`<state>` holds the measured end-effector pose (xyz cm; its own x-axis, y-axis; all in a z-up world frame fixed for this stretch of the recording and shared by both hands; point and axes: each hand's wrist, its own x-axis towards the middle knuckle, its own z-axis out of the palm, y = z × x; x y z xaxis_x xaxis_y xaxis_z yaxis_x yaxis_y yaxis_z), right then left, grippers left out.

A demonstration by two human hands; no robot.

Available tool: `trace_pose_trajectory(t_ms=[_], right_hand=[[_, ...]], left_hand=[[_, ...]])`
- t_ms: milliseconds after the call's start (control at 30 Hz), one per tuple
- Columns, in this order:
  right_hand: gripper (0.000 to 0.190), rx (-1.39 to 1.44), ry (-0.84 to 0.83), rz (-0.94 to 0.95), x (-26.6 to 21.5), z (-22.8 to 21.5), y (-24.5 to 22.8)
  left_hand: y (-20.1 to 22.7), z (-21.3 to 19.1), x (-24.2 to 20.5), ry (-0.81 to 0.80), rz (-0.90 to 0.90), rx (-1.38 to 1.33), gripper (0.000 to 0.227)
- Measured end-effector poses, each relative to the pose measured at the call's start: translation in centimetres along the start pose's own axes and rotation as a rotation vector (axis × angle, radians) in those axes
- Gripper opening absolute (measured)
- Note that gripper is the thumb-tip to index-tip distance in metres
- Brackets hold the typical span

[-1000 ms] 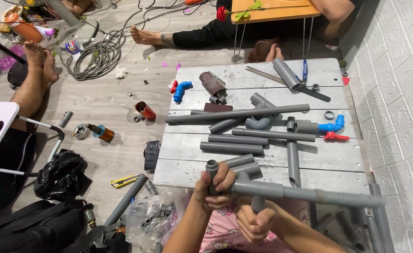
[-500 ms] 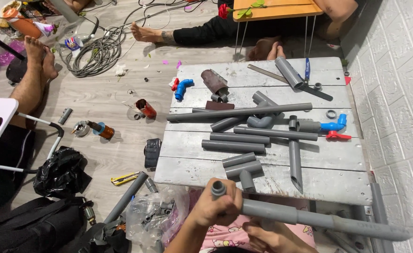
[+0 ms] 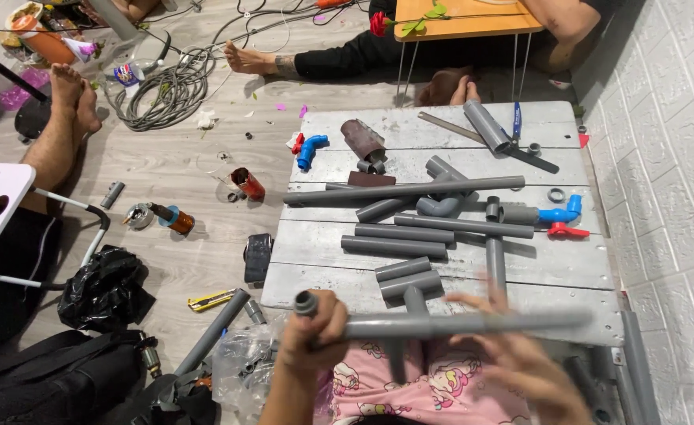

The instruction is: Assembling a structure using PVC pipes and various connectors like T-joints and elbows

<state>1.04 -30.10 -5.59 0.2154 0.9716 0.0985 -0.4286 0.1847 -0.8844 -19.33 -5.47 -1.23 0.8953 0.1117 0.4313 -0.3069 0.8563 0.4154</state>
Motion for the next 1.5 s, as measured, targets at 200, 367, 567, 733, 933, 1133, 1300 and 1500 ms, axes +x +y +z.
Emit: trace_pose_trajectory(t_ms=[200, 367, 567, 733, 933, 1133, 1300, 1500], right_hand=[[0.088, 0.403, -0.325, 0.191, -0.2, 0.9, -5.6], [0.041, -0.430, -0.537, 0.553, 1.6, 5.5, -5.6], [0.036, -0.368, -0.300, 0.567, -0.2, 3.2, 3.4], [0.035, -0.077, -0.338, 0.564, -0.9, 2.7, 8.5], [0.015, 0.460, -0.331, 0.665, -0.5, 4.3, 9.7], [0.023, 0.716, -0.290, 0.605, -1.3, 4.3, 13.1], [0.032, 0.501, -0.443, 0.686, -2.1, 2.8, 15.1], [0.035, -0.395, -0.266, 0.684, -1.3, 6.4, 10.5]], left_hand=[[1.3, -1.8, -0.9, -0.160, -0.222, -0.080, 0.031], [1.7, 0.4, 0.5, -0.010, -0.371, -0.018, 0.027], [0.7, 0.8, 2.1, 0.011, -0.268, -0.051, 0.106], [-3.3, 0.9, -0.1, 0.131, 0.089, 0.492, 0.077], [-5.1, 0.8, 3.0, -0.324, -0.037, -0.137, 0.100], [-6.5, -1.1, 3.2, -0.423, -0.190, -0.306, 0.051], [-5.8, 2.0, 3.6, -0.315, -0.133, -0.330, 0.033], [-3.8, 3.1, 1.6, 0.050, -0.378, 0.052, 0.039]])
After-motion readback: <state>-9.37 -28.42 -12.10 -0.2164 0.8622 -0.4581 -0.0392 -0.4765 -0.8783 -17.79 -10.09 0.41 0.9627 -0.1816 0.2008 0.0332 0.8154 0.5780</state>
